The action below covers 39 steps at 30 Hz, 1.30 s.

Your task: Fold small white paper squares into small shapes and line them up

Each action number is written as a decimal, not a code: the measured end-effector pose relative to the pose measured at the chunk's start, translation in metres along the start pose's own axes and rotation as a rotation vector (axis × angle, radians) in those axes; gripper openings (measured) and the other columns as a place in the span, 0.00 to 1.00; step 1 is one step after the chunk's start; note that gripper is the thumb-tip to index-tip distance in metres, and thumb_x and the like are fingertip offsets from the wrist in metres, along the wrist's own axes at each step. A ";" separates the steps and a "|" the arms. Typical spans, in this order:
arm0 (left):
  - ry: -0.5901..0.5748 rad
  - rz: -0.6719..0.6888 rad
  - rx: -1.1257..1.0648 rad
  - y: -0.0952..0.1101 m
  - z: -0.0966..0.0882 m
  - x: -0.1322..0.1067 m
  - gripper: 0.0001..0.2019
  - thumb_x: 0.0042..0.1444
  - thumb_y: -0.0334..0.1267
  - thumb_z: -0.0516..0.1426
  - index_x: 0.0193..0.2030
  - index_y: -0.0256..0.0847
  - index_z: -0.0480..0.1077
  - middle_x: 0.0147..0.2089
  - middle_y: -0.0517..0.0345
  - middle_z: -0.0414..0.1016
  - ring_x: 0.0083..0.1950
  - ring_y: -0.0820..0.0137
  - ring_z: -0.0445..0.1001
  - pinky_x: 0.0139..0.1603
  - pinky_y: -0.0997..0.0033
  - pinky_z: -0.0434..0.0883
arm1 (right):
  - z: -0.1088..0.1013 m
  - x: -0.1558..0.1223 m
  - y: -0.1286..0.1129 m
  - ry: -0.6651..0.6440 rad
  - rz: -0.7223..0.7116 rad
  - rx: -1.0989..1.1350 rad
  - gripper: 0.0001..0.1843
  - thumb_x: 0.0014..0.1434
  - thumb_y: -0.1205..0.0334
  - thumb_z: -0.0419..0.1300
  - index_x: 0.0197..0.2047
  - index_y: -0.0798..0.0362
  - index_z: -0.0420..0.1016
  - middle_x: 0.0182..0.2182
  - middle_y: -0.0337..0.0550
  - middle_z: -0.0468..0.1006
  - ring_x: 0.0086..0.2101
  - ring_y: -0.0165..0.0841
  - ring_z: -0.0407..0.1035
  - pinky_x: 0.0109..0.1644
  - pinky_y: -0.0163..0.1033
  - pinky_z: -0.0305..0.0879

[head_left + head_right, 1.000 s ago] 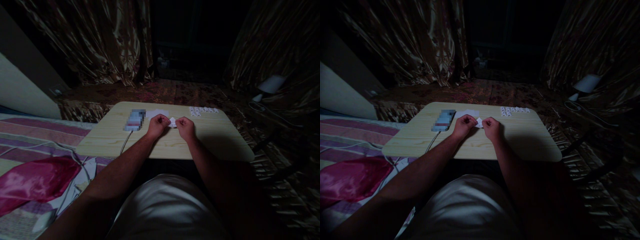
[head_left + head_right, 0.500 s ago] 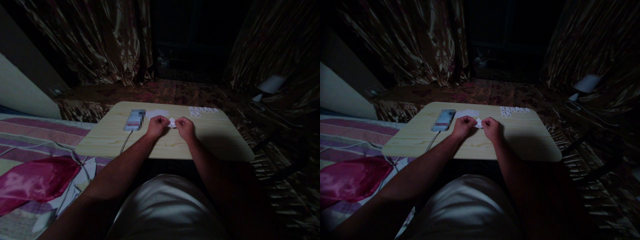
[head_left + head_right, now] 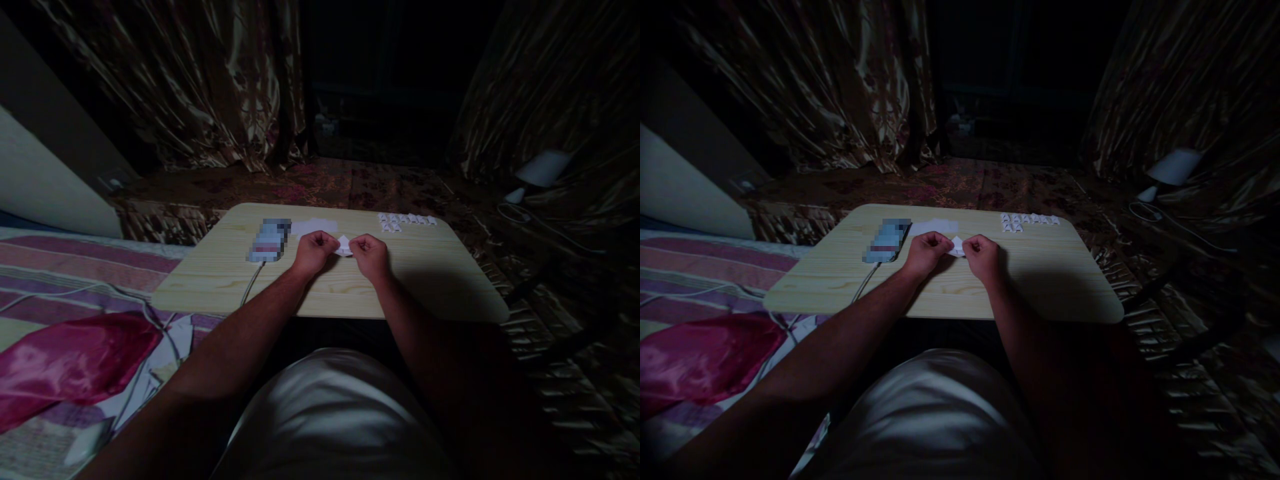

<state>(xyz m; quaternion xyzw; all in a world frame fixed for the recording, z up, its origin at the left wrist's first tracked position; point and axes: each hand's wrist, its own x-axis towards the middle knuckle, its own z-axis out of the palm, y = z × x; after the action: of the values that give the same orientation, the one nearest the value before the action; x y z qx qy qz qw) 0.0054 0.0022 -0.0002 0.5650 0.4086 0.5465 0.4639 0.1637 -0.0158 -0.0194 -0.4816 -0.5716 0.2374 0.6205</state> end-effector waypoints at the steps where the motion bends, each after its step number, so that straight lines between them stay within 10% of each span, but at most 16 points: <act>1: -0.005 -0.002 -0.005 -0.001 0.000 0.000 0.11 0.42 0.40 0.67 0.25 0.36 0.72 0.23 0.59 0.72 0.23 0.76 0.65 0.26 0.74 0.61 | 0.000 0.000 0.001 0.002 -0.001 -0.006 0.08 0.53 0.57 0.62 0.29 0.53 0.76 0.24 0.39 0.78 0.26 0.32 0.72 0.32 0.36 0.67; 39: -0.177 0.011 -0.026 -0.004 -0.001 -0.002 0.11 0.43 0.41 0.67 0.27 0.36 0.72 0.23 0.58 0.73 0.24 0.75 0.66 0.27 0.73 0.62 | -0.004 0.002 -0.005 -0.115 0.090 0.130 0.12 0.51 0.54 0.64 0.29 0.54 0.79 0.24 0.40 0.77 0.24 0.31 0.69 0.29 0.35 0.65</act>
<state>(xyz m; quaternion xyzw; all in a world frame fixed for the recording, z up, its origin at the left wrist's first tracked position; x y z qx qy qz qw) 0.0043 0.0017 -0.0045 0.6074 0.3557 0.5022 0.5024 0.1668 -0.0179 -0.0131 -0.4509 -0.5676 0.3289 0.6052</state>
